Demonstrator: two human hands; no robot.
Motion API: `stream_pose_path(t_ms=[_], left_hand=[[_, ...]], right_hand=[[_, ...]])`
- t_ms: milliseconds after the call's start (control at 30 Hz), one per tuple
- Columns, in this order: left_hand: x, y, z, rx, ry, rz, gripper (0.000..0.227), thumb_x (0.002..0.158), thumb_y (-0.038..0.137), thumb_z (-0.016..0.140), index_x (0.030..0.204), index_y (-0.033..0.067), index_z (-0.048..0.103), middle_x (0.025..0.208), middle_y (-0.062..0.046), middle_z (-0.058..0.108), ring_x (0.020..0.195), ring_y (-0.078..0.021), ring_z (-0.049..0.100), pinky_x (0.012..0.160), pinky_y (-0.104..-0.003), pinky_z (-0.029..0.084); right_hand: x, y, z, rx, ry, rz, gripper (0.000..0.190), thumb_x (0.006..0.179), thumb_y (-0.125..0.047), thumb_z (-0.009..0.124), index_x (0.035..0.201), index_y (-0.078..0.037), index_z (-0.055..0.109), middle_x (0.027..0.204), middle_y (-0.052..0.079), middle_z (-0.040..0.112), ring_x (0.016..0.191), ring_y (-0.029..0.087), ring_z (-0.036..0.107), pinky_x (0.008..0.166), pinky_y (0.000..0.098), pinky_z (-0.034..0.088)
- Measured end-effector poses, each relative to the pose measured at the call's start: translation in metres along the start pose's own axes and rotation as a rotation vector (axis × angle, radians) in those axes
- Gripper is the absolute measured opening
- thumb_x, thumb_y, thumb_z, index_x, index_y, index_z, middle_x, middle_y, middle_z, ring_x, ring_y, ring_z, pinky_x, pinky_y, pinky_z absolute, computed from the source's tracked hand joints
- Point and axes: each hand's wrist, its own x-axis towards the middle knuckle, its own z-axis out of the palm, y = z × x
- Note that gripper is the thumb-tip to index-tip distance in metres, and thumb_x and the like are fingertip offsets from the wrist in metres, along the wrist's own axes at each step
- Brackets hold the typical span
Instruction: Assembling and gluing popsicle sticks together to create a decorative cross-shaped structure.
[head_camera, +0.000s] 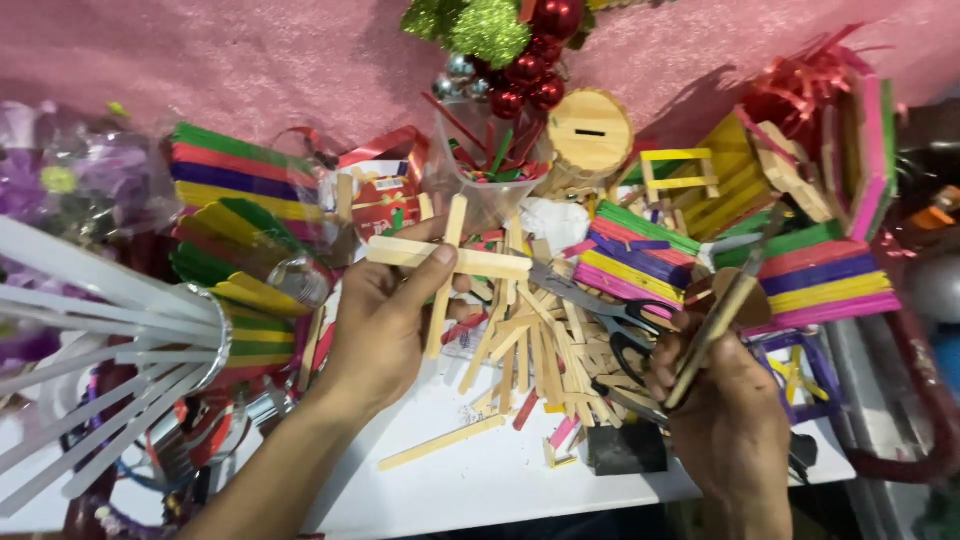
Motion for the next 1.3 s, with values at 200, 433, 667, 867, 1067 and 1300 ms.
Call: stream_pose_path(t_ms=[200, 433, 667, 867, 1067, 1300], left_hand=[[-0.004, 0.001, 0.003, 0.009, -0.009, -0.026, 0.053, 0.088, 0.014, 0.072, 0.137, -0.0034, 0.063, 0.087, -0.013, 0.065, 0.074, -0.0217, 0.067, 0.05, -0.029, 0.057], [-0.009, 0.009, 0.006, 0.087, -0.023, -0.063, 0.051, 0.09, 0.018, 0.07, 0.137, -0.0007, 0.065, 0.074, -0.016, 0.068, 0.048, -0.0223, 0.06, 0.05, -0.031, 0.055], [-0.009, 0.003, 0.007, 0.086, -0.059, -0.015, 0.052, 0.091, 0.014, 0.069, 0.139, -0.0049, 0.061, 0.078, -0.014, 0.068, 0.068, -0.0185, 0.067, 0.05, -0.03, 0.058], [-0.011, 0.002, 0.005, 0.079, -0.092, 0.013, 0.052, 0.092, 0.012, 0.068, 0.141, -0.0032, 0.06, 0.078, -0.01, 0.065, 0.068, -0.0181, 0.066, 0.051, -0.029, 0.056], [-0.012, -0.002, 0.004, 0.115, -0.117, 0.007, 0.05, 0.094, 0.011, 0.066, 0.141, -0.0033, 0.059, 0.074, -0.011, 0.064, 0.069, -0.0176, 0.065, 0.055, -0.03, 0.058], [-0.012, -0.001, 0.005, 0.158, -0.134, -0.013, 0.034, 0.095, 0.013, 0.067, 0.124, -0.0037, 0.069, 0.066, -0.013, 0.067, 0.068, -0.02, 0.069, 0.054, -0.031, 0.06]], right_hand=[[0.003, -0.009, 0.006, 0.032, -0.054, -0.008, 0.021, 0.105, -0.033, 0.06, 0.106, -0.012, 0.061, 0.068, -0.001, 0.034, 0.056, 0.011, 0.029, 0.048, 0.025, 0.025], [0.009, -0.012, -0.001, 0.038, -0.051, 0.056, 0.03, 0.103, -0.04, 0.064, 0.095, -0.011, 0.067, 0.063, -0.004, 0.052, 0.048, 0.007, 0.036, 0.043, 0.0236, 0.028], [0.007, -0.012, -0.001, 0.013, -0.004, -0.005, 0.025, 0.098, -0.033, 0.069, 0.099, -0.008, 0.071, 0.068, 0.002, 0.06, 0.051, 0.01, 0.039, 0.048, 0.0261, 0.027], [0.003, -0.013, 0.011, 0.041, -0.026, 0.023, 0.026, 0.102, -0.024, 0.061, 0.12, -0.005, 0.065, 0.075, 0.008, 0.06, 0.063, 0.016, 0.047, 0.055, 0.0283, 0.036], [0.004, -0.014, 0.016, 0.027, -0.037, -0.041, 0.046, 0.096, -0.015, 0.066, 0.141, -0.009, 0.058, 0.073, 0.001, 0.055, 0.06, 0.008, 0.047, 0.041, 0.0177, 0.034], [0.008, -0.016, 0.013, 0.084, -0.154, -0.02, 0.055, 0.096, -0.008, 0.062, 0.15, -0.007, 0.051, 0.095, -0.003, 0.049, 0.078, 0.006, 0.044, 0.055, 0.0153, 0.034]])
